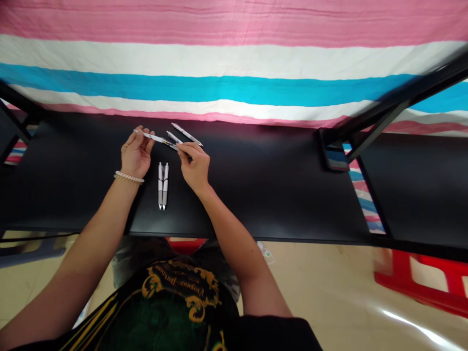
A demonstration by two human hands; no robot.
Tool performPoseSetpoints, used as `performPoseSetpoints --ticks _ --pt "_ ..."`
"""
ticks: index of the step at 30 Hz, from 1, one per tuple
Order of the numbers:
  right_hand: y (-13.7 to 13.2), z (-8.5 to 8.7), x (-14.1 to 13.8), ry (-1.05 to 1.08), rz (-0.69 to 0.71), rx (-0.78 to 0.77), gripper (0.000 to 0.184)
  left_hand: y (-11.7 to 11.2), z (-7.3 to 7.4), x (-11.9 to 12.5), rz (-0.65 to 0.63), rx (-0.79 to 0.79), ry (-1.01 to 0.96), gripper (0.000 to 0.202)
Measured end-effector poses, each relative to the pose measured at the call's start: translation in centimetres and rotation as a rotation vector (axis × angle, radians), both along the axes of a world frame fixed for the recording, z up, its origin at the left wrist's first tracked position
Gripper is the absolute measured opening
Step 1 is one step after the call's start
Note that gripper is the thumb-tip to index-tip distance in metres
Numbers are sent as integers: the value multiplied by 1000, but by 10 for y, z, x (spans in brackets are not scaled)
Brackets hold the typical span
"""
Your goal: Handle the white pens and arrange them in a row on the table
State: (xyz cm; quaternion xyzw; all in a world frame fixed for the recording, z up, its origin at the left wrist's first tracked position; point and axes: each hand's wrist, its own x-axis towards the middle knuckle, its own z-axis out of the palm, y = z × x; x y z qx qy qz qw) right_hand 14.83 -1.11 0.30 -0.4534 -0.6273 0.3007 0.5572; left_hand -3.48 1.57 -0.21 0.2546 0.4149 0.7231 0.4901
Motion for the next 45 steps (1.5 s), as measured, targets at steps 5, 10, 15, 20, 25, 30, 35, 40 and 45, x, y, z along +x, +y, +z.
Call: performPoseSetpoints --ticks 5,10,15,20,25,30,35,40,45 --pt "4 2 5 99 -14 -23 17 7 -4 -15 84 -20 -19 9" --pt "5 -2 3 176 23 -77 20 7 -6 -14 71 -22 -78 12" --pt "2 -2 0 133 47 -75 21 5 -6 -7 -27 -10 -72 9" --pt "-3 3 0 29 16 19 17 0 -2 1 -59 -3 -46 9" --pt "-9 6 -3 -28 34 82 14 -7 4 12 -119 -32 -25 15" --pt "-9 1 -3 35 36 63 16 -9 5 15 -155 -17 -46 16" --pt "-5 -5 -4 59 60 -138 41 -8 6 13 -136 -25 -19 19" --pt "-2 -8 -3 31 95 -145 32 -6 5 9 -100 -12 -22 19" --pt "-3 -4 -1 53 138 -201 36 -5 3 8 -100 -3 -41 16"
